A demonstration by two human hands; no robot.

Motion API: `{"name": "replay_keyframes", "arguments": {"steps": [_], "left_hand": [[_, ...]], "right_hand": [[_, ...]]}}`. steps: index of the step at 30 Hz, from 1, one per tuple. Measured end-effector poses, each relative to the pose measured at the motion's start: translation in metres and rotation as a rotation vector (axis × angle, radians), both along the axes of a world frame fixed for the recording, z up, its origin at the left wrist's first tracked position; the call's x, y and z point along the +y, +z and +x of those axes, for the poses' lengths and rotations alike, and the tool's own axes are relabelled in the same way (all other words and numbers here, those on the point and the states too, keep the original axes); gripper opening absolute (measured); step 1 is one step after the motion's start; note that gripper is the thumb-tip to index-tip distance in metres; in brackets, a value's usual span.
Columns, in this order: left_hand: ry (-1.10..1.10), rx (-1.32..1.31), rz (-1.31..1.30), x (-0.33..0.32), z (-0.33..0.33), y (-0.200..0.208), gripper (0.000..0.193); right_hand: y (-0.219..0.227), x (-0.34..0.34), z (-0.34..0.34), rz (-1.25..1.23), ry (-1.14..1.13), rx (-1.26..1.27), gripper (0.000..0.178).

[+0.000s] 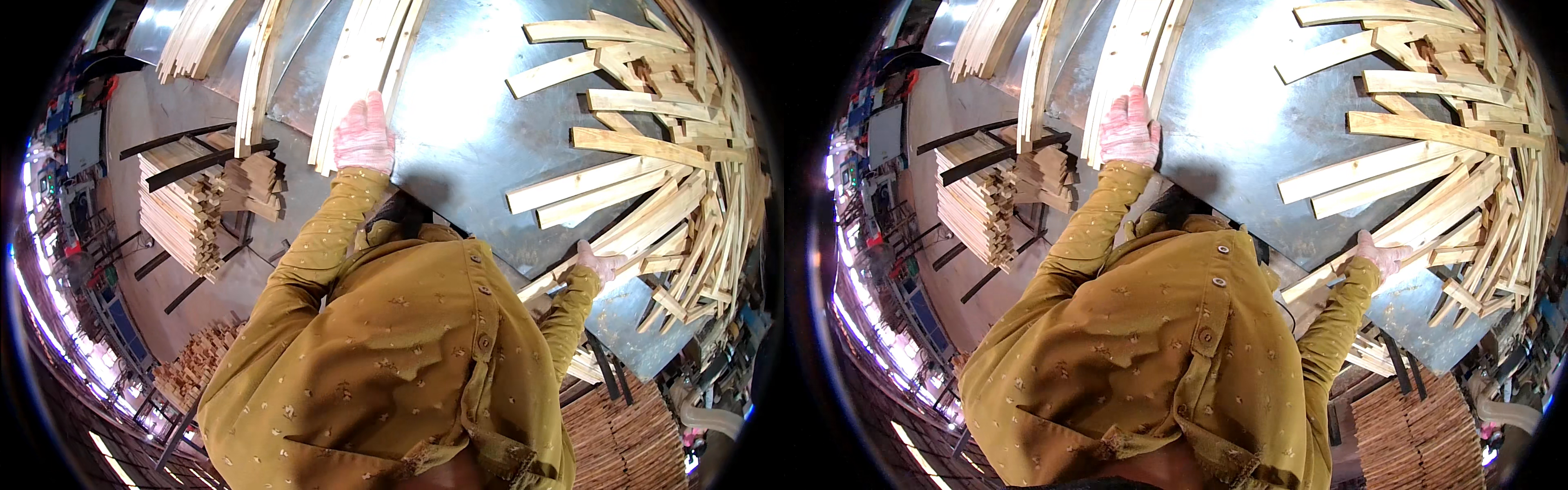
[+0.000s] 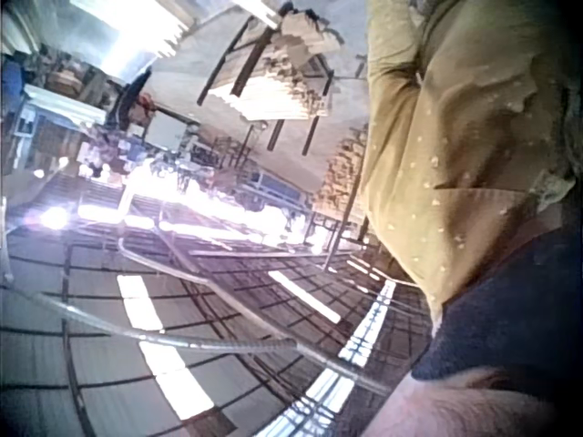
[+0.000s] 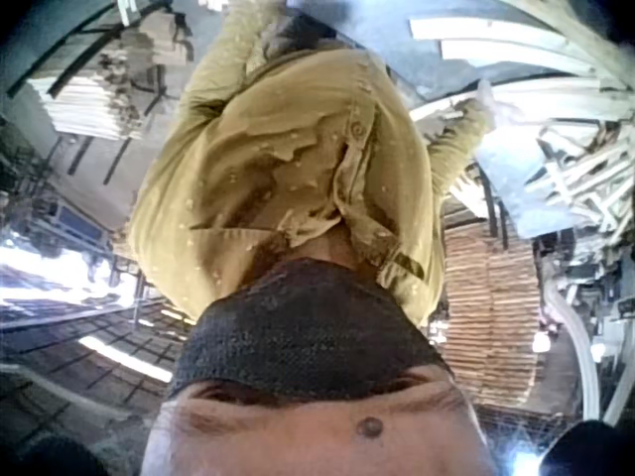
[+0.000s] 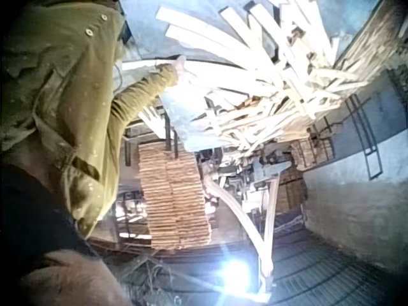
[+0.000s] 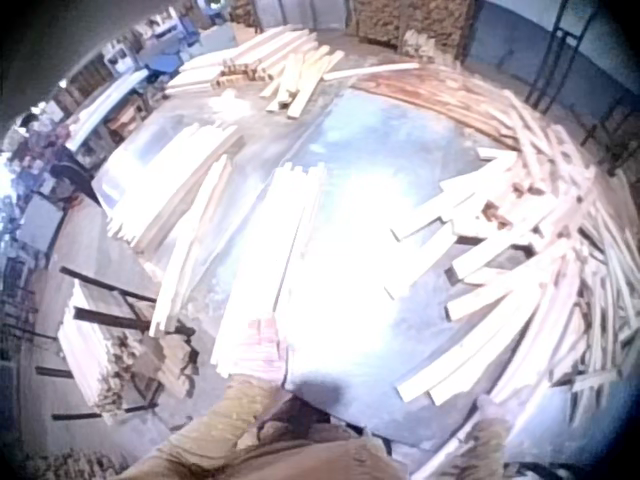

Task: The person sorts and stacks thin wooden planks on a metal table. They pick up planks from a pile, align them, and place them into a neat stack, occasionally moving the stack to a different location on the table.

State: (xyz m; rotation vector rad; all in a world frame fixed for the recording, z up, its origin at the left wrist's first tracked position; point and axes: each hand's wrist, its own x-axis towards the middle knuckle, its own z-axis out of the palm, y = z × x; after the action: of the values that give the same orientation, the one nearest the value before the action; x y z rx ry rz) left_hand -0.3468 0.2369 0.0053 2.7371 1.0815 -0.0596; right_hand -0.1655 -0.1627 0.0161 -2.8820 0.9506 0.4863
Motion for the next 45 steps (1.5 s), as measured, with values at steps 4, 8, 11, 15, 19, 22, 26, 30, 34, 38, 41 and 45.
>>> {"name": "replay_keyframes", "arguments": {"steps": [4, 8, 11, 15, 19, 22, 26, 30, 34, 38, 41, 45], "left_hand": [[0.070, -0.082, 0.270, -0.006, -0.009, 0.014, 0.085], [-0.167, -0.456, -0.379, -0.058, -0.007, 0.034, 0.064], [-0.418, -0.488, -1.242, -0.137, 0.028, 0.019, 0.072], [-0.317, -0.045, -1.976, -0.213, 0.085, 0.044, 0.093], [-0.139, -0.087, -2.122, -0.205, 0.125, 0.051, 0.073], [-0.028, -0.243, -1.918, -0.173, 0.117, 0.003, 0.060], [0.115, -0.064, -1.559, -0.128, 0.103, 0.021, 0.060], [0.017, -0.347, -0.537, -0.095, 0.161, 0.046, 0.071], [-0.061, 0.036, -0.469, -0.076, 0.254, 0.041, 0.088], [0.047, 0.025, -0.722, -0.069, 0.281, 0.012, 0.079], [0.152, -0.336, -1.869, -0.035, 0.248, -0.012, 0.062], [0.301, -0.679, -2.657, -0.025, 0.179, 0.024, 0.056]], "right_hand": [[-0.008, -0.069, -0.028, 1.097, -0.074, -0.403, 0.099], [0.060, -0.121, -0.048, 1.710, -0.298, 0.008, 0.061], [0.090, -0.095, -0.053, 1.717, -0.401, -0.083, 0.065], [0.079, -0.018, 0.007, 1.894, -0.204, -0.060, 0.066], [0.040, 0.075, 0.077, 2.088, -0.259, 0.154, 0.067], [0.006, 0.108, 0.090, 2.237, -0.335, 0.381, 0.068], [-0.036, 0.120, 0.095, 2.577, -0.331, 0.537, 0.064], [-0.022, 0.111, 0.065, 2.554, -0.446, 0.574, 0.068], [0.015, 0.094, 0.027, 2.491, -0.536, 0.757, 0.069], [0.017, 0.061, 0.043, 1.715, 0.071, 0.242, 0.051], [0.038, 0.059, 0.070, 1.160, 0.288, 0.013, 0.042], [0.016, 0.050, 0.092, 1.740, 0.039, -0.180, 0.044]]}}
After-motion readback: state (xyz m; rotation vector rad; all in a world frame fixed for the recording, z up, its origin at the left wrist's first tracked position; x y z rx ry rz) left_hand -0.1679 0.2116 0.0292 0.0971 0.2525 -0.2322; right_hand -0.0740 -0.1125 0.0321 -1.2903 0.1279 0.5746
